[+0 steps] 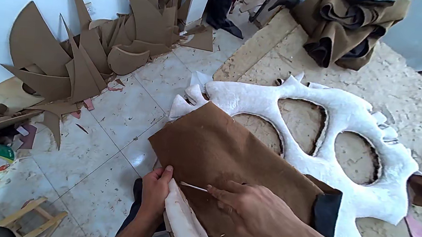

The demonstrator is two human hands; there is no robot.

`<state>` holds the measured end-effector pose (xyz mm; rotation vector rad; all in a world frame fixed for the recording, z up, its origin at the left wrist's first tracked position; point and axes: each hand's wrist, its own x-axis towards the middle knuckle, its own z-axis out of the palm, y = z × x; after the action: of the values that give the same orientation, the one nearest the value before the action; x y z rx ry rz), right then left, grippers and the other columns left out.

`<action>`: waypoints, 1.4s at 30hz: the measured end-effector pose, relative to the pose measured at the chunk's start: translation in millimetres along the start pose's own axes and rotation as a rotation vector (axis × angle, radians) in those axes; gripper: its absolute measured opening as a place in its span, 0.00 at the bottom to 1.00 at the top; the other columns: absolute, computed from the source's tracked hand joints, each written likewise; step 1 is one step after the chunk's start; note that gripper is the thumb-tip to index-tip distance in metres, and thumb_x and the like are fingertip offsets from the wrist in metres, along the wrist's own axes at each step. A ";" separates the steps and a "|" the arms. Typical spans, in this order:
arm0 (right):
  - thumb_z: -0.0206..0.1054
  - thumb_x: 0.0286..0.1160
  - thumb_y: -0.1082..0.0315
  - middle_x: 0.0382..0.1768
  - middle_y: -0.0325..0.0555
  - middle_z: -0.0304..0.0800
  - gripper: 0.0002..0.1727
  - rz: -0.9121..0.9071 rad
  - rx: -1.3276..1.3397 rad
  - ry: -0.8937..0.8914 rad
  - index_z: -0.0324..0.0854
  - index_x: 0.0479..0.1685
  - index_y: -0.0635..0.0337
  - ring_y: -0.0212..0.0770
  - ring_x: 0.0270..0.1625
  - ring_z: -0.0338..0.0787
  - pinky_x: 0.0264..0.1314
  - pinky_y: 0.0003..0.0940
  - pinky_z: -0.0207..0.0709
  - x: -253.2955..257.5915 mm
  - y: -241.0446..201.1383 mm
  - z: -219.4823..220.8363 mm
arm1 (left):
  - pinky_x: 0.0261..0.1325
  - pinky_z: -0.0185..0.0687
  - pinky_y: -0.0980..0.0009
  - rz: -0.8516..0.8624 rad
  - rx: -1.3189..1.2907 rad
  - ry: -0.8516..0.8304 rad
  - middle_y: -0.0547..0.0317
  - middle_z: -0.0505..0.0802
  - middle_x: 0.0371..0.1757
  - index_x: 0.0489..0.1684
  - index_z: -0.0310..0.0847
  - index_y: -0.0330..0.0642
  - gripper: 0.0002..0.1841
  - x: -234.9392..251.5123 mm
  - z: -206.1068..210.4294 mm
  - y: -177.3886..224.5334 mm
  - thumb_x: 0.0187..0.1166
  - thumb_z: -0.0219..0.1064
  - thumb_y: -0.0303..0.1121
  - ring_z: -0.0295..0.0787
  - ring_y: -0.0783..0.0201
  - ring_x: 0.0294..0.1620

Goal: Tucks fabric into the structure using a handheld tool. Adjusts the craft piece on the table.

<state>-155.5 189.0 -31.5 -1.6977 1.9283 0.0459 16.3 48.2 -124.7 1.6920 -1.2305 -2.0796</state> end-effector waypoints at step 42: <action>0.70 0.67 0.62 0.33 0.37 0.95 0.14 0.059 0.322 0.330 0.90 0.51 0.40 0.42 0.31 0.93 0.27 0.52 0.83 -81.9 -0.4 99.2 | 0.79 0.58 0.23 0.572 1.114 0.141 0.10 0.62 0.83 0.85 0.62 0.25 0.36 56.1 -258.7 -19.8 0.79 0.67 0.36 0.58 0.13 0.83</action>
<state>-114.0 300.8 -79.8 -1.5008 2.0832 -0.5254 232.4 -95.9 -179.8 1.4067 -2.6711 -0.9058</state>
